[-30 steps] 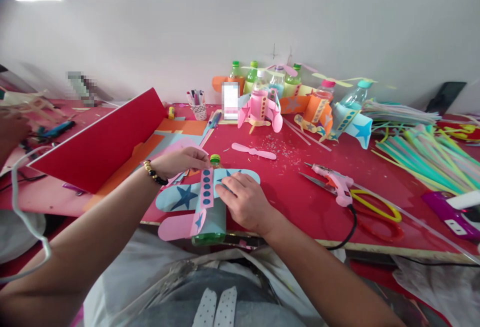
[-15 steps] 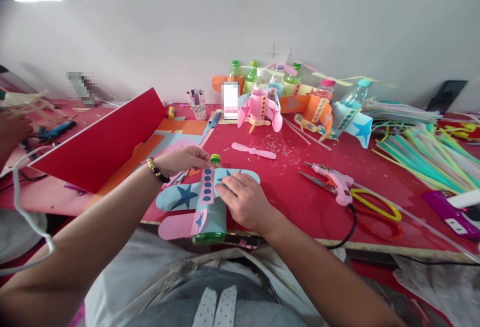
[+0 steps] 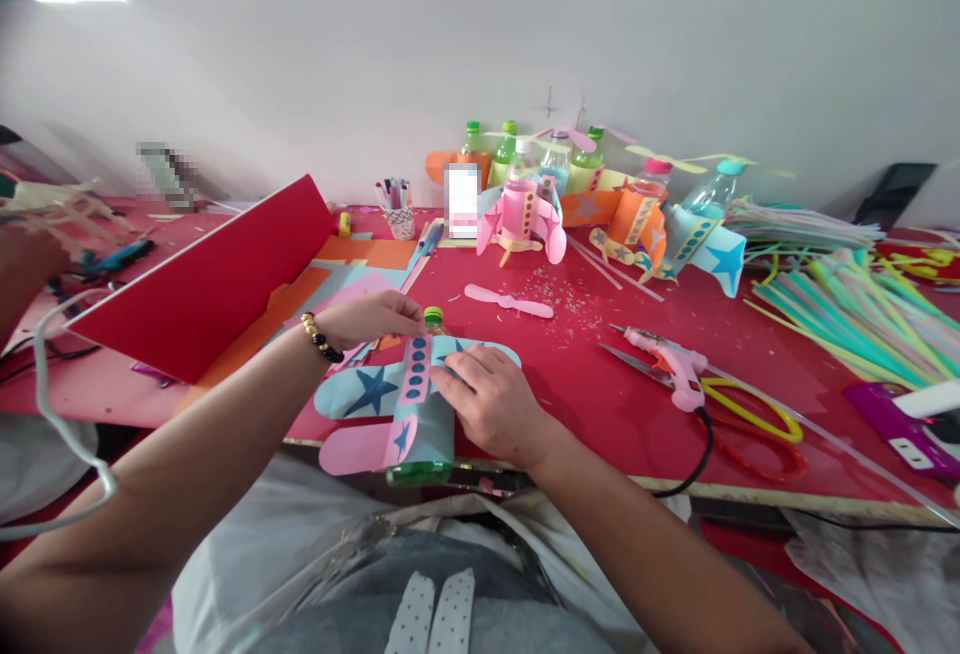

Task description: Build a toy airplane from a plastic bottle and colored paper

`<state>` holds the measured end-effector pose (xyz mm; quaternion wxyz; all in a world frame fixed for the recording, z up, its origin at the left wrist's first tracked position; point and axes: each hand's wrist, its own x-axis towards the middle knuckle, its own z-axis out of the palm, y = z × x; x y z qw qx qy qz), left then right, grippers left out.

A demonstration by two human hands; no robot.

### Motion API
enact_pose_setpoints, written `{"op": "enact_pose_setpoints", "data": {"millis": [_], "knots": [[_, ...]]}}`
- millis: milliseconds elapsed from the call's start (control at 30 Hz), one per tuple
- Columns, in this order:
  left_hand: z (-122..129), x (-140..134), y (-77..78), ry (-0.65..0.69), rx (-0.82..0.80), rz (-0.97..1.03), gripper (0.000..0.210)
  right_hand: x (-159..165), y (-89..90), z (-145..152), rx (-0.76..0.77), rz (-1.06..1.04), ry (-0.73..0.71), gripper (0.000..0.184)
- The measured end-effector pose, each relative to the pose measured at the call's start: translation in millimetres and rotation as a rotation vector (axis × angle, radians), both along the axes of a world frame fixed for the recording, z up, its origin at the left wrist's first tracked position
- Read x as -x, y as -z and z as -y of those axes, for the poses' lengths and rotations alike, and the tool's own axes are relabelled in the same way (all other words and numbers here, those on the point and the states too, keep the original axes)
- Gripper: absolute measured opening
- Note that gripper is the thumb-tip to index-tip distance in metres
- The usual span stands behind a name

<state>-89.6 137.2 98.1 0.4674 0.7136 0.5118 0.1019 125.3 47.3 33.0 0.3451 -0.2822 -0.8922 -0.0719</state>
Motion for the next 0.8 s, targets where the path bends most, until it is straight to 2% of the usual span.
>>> {"op": "enact_pose_setpoints", "data": {"millis": [400,800], "knots": [[1.8,-3.9,1.2,-0.032,-0.073,-0.051,0.021,-1.4,-0.8,0.5,0.005,0.025,0.005,0.037],[3.5,-5.1,4.2,-0.022,-0.128,-0.098,0.024,0.8,-3.0,0.6,-0.013,0.040,-0.028,0.033]]}}
